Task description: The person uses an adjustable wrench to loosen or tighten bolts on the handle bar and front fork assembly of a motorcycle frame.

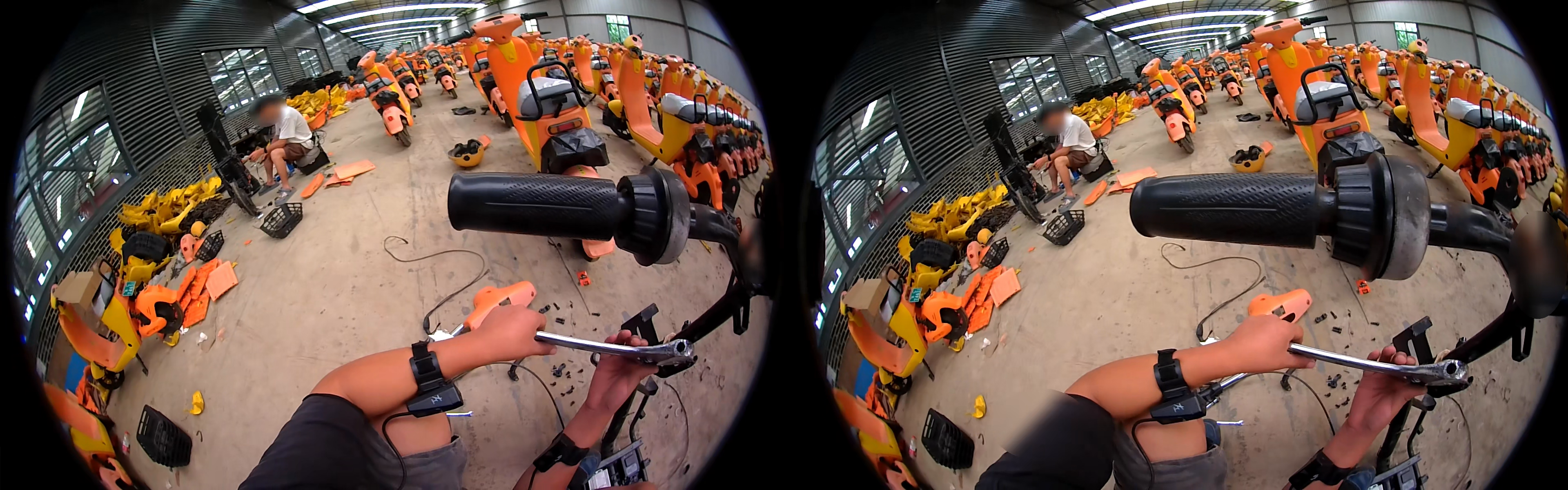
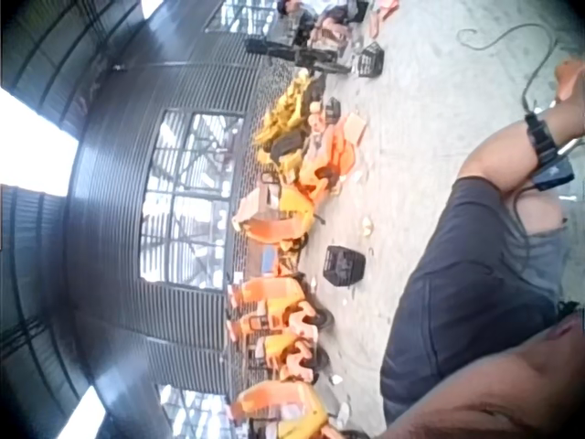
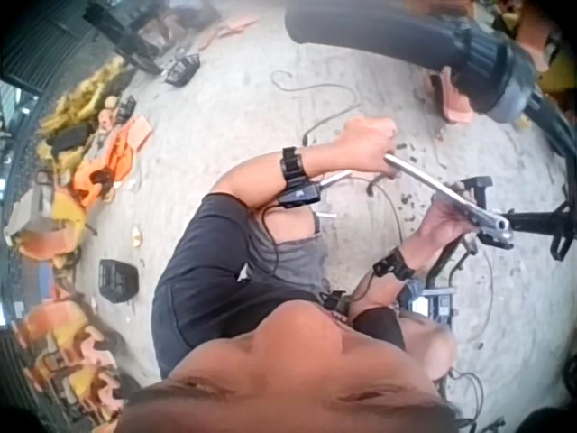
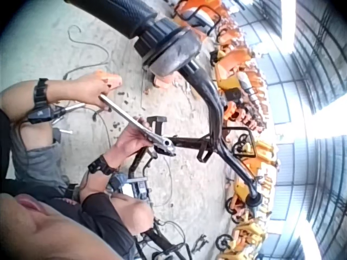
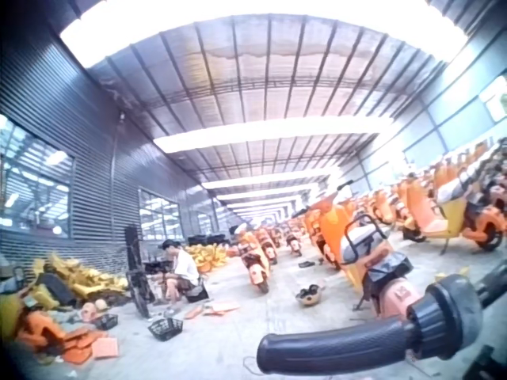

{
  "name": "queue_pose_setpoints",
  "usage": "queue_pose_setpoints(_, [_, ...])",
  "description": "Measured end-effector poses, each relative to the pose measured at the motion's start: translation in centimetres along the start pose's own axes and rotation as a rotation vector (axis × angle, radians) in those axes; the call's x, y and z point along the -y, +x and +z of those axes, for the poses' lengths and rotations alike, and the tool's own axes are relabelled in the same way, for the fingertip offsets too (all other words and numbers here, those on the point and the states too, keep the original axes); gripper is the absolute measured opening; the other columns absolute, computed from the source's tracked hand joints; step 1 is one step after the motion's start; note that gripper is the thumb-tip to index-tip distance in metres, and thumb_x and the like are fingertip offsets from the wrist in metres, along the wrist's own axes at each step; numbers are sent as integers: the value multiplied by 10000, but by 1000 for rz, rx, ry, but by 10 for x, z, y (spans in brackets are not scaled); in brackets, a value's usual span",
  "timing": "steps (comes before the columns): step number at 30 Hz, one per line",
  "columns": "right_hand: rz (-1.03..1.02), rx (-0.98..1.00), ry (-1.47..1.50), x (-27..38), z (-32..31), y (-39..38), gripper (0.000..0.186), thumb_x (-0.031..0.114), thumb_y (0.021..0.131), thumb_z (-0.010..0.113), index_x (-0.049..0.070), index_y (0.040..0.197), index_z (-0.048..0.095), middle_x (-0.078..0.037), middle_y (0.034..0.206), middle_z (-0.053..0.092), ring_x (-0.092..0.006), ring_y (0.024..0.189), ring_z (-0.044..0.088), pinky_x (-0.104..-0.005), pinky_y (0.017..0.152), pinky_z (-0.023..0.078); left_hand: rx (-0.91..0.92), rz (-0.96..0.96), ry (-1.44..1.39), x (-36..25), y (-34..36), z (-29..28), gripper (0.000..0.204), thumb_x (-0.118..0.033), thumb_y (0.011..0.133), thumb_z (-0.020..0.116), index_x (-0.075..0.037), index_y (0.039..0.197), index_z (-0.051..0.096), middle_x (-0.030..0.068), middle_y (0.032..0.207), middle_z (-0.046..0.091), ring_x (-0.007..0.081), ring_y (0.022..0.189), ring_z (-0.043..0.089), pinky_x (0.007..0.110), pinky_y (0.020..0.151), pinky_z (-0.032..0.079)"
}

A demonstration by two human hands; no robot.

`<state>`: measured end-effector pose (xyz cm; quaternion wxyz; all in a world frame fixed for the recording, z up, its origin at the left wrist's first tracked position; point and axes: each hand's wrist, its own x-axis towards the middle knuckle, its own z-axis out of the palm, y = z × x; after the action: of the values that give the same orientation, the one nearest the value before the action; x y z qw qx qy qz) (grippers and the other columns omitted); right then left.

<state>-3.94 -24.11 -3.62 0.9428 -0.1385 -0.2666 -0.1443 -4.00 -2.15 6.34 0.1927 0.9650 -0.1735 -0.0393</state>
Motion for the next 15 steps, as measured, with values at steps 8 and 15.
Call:
queue_pose_setpoints(8, [43,-41,322,1,8,1,342,284,869,619,22,1084,583,-65,1100,600,-242,1183,478,-391,957,403,-14,3,-19,3,0,0,446,-525,760,656,-81,723,651,87,618,601,264,641,623,379,568,459])
queue_pose_setpoints(15, [15,-110,508,1,13,1,320,188,857,628,-33,1080,564,-88,1094,596,-263,1193,470,-435,1025,349,4,-6,-15,0,0,-1,448,-533,767,646,-86,737,651,88,631,603,264,652,621,378,580,459])
